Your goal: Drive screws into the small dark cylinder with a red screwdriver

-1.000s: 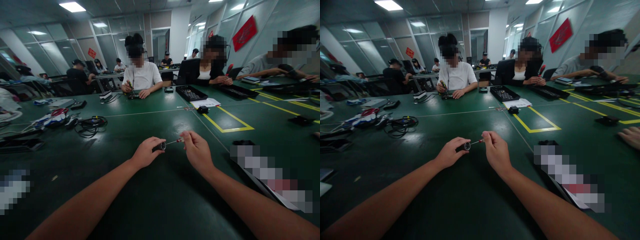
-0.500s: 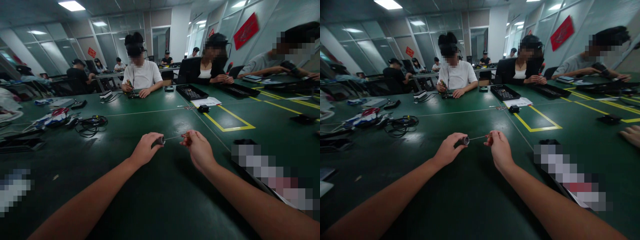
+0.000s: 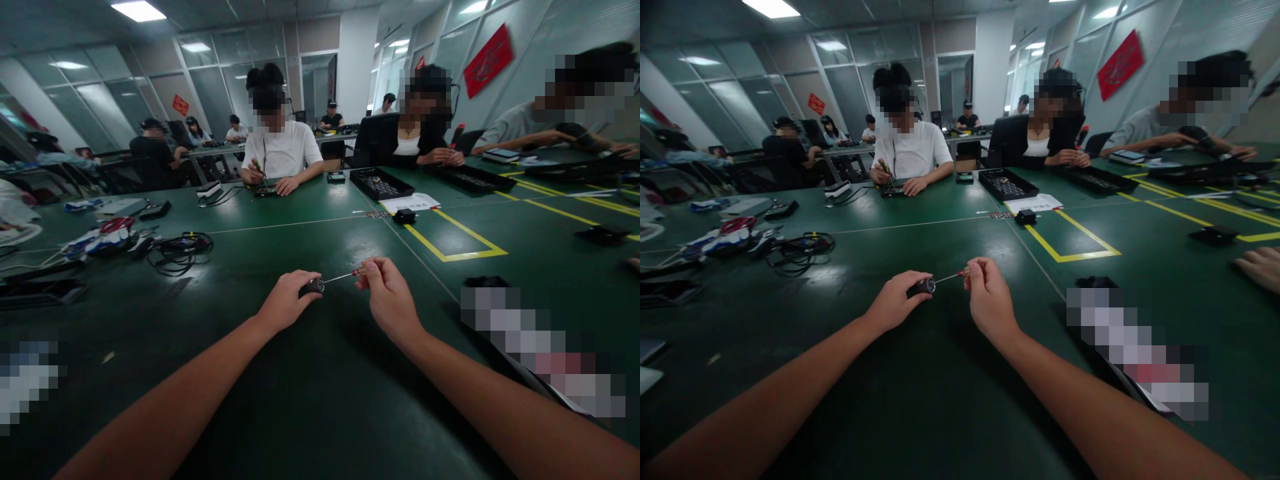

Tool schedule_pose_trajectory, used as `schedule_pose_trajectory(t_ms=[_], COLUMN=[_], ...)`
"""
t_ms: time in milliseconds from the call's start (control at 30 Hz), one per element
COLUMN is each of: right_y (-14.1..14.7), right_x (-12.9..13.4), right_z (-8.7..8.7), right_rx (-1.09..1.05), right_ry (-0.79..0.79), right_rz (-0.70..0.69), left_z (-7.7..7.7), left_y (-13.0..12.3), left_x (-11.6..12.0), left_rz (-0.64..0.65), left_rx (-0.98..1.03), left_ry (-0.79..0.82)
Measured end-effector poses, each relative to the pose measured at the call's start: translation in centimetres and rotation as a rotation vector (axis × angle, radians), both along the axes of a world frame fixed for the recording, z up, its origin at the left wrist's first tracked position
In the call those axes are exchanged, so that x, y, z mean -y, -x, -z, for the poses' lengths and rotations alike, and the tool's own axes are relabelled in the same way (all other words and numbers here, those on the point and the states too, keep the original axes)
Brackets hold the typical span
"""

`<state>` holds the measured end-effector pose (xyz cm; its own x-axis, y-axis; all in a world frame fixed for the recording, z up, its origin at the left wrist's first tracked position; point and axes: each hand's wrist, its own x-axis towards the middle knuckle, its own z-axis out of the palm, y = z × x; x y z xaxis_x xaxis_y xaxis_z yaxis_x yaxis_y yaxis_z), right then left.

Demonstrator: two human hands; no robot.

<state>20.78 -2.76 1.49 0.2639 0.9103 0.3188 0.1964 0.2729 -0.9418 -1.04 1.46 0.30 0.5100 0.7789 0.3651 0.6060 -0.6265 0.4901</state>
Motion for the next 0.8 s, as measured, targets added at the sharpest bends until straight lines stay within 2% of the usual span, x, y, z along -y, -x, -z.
schedule_pose_trajectory(t_ms=[167,400,633,800], right_y=[0.15,0.03,-0.06,-0.08], right_x=[0.45,0.81,0.85,0.99], right_z=[-0.13,-0.39,-0.38,-0.81], right_rx=[0.118,0.212,0.214,0.267], right_ry=[-0.027,-0.035,-0.030,-0.023], right_rz=[-0.033,-0.006,-0.102,-0.018], left_z=[-0.01,0.16,-0.09,-0.09], left_y=[-0.24,-0.21,-0.31,-0.33], left_x=[0.11,-0.01,0.16,0.13], left_rz=[0.008,0.029,0.035,0.030], left_rx=[-0.009,0.000,-0.031,-0.033], left_ry=[0.016,0.019,0.034,0.050])
